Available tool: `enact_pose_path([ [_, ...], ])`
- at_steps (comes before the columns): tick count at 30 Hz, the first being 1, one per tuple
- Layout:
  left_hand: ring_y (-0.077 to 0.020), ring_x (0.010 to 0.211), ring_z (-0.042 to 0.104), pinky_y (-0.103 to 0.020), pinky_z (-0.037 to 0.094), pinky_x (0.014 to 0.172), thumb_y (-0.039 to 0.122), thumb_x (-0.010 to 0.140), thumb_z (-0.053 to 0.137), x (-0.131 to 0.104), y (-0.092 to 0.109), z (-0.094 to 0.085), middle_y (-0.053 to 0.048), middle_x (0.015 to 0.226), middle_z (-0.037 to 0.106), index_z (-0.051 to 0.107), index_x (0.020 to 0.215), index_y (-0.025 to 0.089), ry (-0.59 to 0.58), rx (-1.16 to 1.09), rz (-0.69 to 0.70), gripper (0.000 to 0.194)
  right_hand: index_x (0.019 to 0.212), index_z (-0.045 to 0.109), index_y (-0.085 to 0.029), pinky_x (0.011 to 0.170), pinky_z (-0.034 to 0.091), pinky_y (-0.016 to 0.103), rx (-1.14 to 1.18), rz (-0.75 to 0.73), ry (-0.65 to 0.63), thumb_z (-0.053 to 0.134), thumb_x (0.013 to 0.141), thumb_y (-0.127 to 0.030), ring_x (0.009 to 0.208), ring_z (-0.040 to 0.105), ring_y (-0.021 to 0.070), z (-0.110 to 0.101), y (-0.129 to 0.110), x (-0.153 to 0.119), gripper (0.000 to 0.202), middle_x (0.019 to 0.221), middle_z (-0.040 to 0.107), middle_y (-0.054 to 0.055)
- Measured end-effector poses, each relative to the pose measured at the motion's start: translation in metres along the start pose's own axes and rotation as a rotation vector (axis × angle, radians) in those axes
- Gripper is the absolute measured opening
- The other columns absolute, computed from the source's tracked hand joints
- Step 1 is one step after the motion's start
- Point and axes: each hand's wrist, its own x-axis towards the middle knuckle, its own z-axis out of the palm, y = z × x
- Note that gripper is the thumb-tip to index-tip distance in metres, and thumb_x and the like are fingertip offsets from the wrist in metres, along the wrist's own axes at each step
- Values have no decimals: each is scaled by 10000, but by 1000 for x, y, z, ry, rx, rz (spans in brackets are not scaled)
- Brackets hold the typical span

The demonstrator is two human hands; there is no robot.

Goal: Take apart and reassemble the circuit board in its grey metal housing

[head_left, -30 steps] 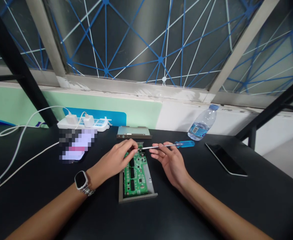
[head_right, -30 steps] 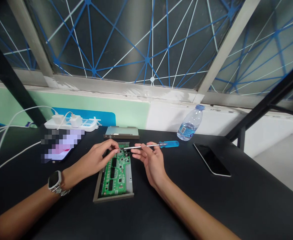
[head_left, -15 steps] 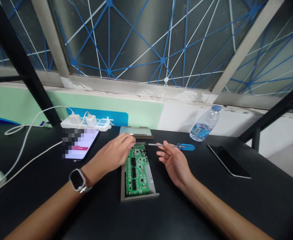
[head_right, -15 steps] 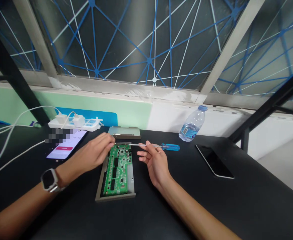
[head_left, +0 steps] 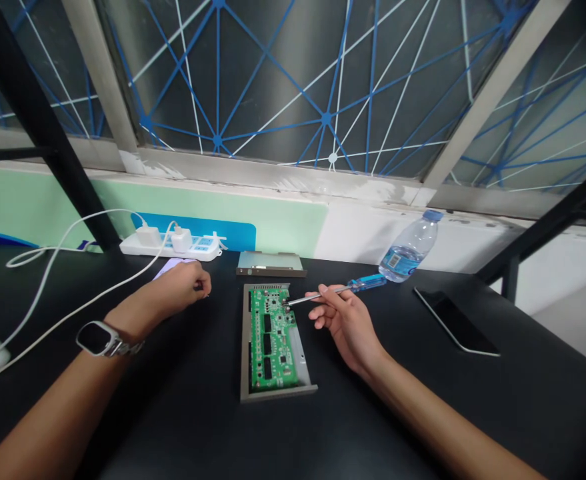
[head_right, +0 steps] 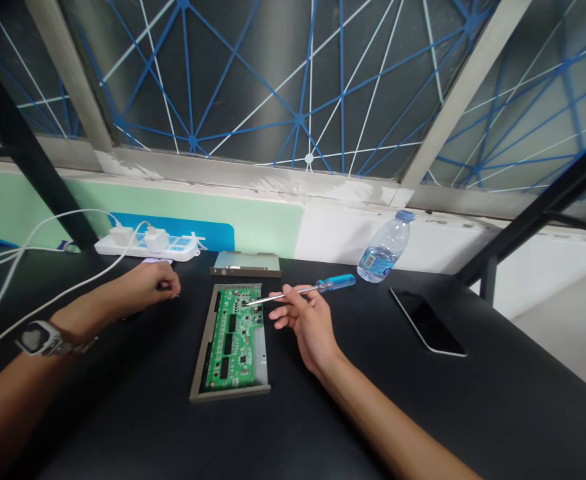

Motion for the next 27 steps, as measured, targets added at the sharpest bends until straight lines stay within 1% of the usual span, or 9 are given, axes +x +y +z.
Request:
enact_pose_path([
  [3,-179,641,607,-272,422,604,168,649,563,1,-5,0,-33,686,689,713,637,224,-32,10,-15,161,782,548,-174,436,516,202,-10,7,-9,812,751,-326,520,672,129,0,0,0,306,859,762,93],
  [6,-206,716,636,-315,473,682,204,719,575,0,3,-3,-54,763,700,720,702,219,-11,24,-13,148,788,530,-174,436,509,198,-24,9,-18,805,758,-324,516,669,127,1,0,-1,314,856,761,97],
  [8,-234,840,645,-370,493,798,269,809,558,0,18,-1,-75,879,699,720,830,211,92,12,41,173,806,519,-181,439,508,202,-34,-1,-29,792,772,-337,526,673,133,1,1,0,316,850,758,87],
  [10,-253,1052,601,-424,456,958,280,892,495,0,39,8,-95,1095,664,667,1068,201,210,-44,146,259,828,505,-194,448,512,213,-42,-21,-42,773,791,-355,546,680,145,1,2,0,315,830,752,70],
  [12,-238,1159,540,-432,421,1027,196,916,421,0,61,21,-92,1223,594,567,1226,210,218,-93,230,343,844,477,-211,460,522,228,-46,-47,-51,759,804,-363,560,685,158,1,2,0,323,788,742,45],
  [15,-235,1141,514,-432,423,1022,61,857,364,1,83,41,-90,1184,559,522,1215,191,171,-70,270,412,872,429,-239,472,539,254,-43,-89,-55,738,820,-364,550,678,167,1,1,0,337,726,712,-2],
  [18,-242,1106,497,-442,426,1009,29,828,349,4,91,54,-90,1137,533,497,1184,175,212,-45,268,412,894,397,-259,491,556,278,-54,-140,-71,701,851,-367,540,671,162,1,-1,-1,326,709,678,-42],
  [22,-250,1080,496,-459,435,993,44,839,349,7,100,61,-97,1142,529,495,1162,175,228,-50,220,377,898,363,-265,466,552,286,-125,-219,-114,659,879,-394,498,656,153,1,-3,2,324,690,638,-69],
  [27,-268,1138,509,-493,426,1004,67,852,378,11,122,63,-98,1189,557,512,1213,186,224,-145,214,403,906,352,-265,394,508,243,-338,-315,-209,617,901,-413,434,622,126,10,-13,18,304,692,605,-79],
])
